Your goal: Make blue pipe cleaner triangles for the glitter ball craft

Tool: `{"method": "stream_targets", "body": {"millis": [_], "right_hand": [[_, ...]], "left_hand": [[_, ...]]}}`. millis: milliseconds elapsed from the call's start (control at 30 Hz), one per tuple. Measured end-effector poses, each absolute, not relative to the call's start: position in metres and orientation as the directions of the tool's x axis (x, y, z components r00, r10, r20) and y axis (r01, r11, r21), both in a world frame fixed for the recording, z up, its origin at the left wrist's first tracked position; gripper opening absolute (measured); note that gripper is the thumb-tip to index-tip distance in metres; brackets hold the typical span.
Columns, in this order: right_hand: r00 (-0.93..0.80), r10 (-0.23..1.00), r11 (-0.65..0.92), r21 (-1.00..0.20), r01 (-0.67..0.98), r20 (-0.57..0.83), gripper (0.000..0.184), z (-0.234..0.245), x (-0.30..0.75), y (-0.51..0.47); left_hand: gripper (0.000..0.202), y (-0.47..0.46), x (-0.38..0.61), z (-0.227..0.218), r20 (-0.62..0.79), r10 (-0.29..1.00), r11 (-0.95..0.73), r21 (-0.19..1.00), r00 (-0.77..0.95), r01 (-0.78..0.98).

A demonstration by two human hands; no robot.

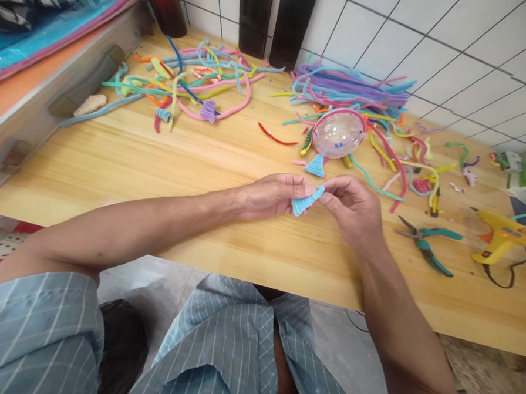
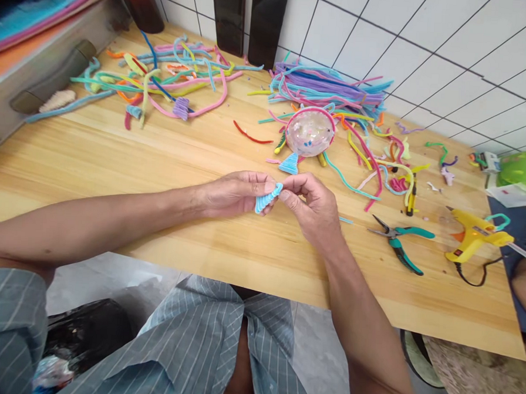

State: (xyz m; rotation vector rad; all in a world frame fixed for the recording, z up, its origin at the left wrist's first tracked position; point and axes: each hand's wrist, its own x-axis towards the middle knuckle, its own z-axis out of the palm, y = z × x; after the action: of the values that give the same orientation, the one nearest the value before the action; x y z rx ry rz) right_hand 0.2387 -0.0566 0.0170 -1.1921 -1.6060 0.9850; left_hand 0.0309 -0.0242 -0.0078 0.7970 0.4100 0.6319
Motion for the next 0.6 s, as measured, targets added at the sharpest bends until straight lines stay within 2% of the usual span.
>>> {"method": "stream_targets", "body": {"millis": [167,333,467,600], "right_hand": [[-0.188,0.961,0.247,-0.931,0.27,0.201,0.042,0.0163,0.2399,-0.057],[-0.185,0.963,0.25,-0.912,0.326,0.197,0.04,0.0162,0.2421,-0.0565],[-0.174,0.967,0.233,-0.918,0.322,0.185,0.033,0.0177,0.2406,-0.0564],[-0.114,0.982,0.18,-0.926,0.332,0.15,0.026,0.0178,0.2378,-0.0561]], "left_hand": [[0.051,-0.024,0.0295,-0.0079,-0.101,0.603,0.576,0.741,0.791,-0.344],[0.051,-0.025,0.0295,-0.0063,-0.129,0.616,0.572,0.751,0.777,-0.329],[0.051,-0.0258,0.0325,-0.0081,-0.133,0.686,0.512,0.786,0.715,-0.345],[0.051,-0.0264,0.0353,-0.0117,-0.082,0.824,0.328,0.876,0.56,-0.354]]}}
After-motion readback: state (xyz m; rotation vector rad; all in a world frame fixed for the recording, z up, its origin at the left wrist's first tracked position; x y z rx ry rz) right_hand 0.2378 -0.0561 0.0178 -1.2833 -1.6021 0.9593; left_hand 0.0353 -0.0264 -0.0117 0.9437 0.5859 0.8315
